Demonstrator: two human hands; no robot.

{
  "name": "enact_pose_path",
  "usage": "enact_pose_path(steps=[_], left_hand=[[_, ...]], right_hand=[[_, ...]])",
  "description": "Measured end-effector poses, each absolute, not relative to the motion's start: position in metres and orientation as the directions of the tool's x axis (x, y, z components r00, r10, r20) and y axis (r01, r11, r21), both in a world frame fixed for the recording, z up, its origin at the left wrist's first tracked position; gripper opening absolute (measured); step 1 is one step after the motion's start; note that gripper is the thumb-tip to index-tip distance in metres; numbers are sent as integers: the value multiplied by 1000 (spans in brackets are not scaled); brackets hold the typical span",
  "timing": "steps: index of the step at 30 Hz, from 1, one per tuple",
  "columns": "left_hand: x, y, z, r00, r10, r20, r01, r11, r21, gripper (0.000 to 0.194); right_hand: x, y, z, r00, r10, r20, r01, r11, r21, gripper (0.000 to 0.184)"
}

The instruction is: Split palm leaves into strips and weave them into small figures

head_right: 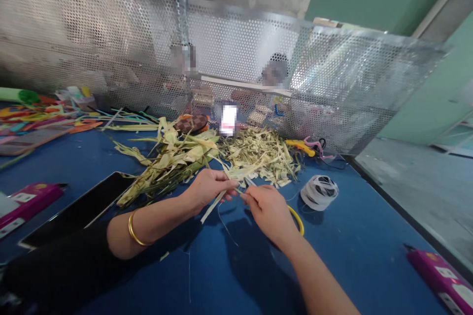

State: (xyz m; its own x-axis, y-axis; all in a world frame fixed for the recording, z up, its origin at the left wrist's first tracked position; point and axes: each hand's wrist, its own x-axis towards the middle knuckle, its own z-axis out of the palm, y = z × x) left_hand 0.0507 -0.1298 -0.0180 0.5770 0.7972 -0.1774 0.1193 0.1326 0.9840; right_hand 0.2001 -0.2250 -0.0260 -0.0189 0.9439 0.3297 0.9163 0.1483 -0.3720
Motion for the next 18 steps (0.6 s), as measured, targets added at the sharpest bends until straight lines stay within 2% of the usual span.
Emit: enact_pose_path(steps=[6, 11, 14, 16, 18], left_hand=[[51, -131, -14, 586, 796, -149, 105, 108, 989, 18], [53, -132, -16, 534, 829, -166, 103, 131, 986, 15], [52, -132, -16, 563, 806, -180, 84, 161, 983, 16], [51, -132, -15, 585, 792, -178, 83, 160, 984, 18], [51, -133, -14, 585, 795, -159, 101, 122, 987, 18]], right_hand=[[201, -225, -25, -38, 949, 312, 951, 131, -281, 30], [198, -226, -23, -64, 955, 289, 952, 145, -269, 28], [197, -227, -22, -64, 957, 283, 961, 136, -243, 30], [198, -227, -22, -61, 945, 322, 960, 144, -240, 30], [198, -228, -21, -40, 891, 453, 958, 162, -235, 27]])
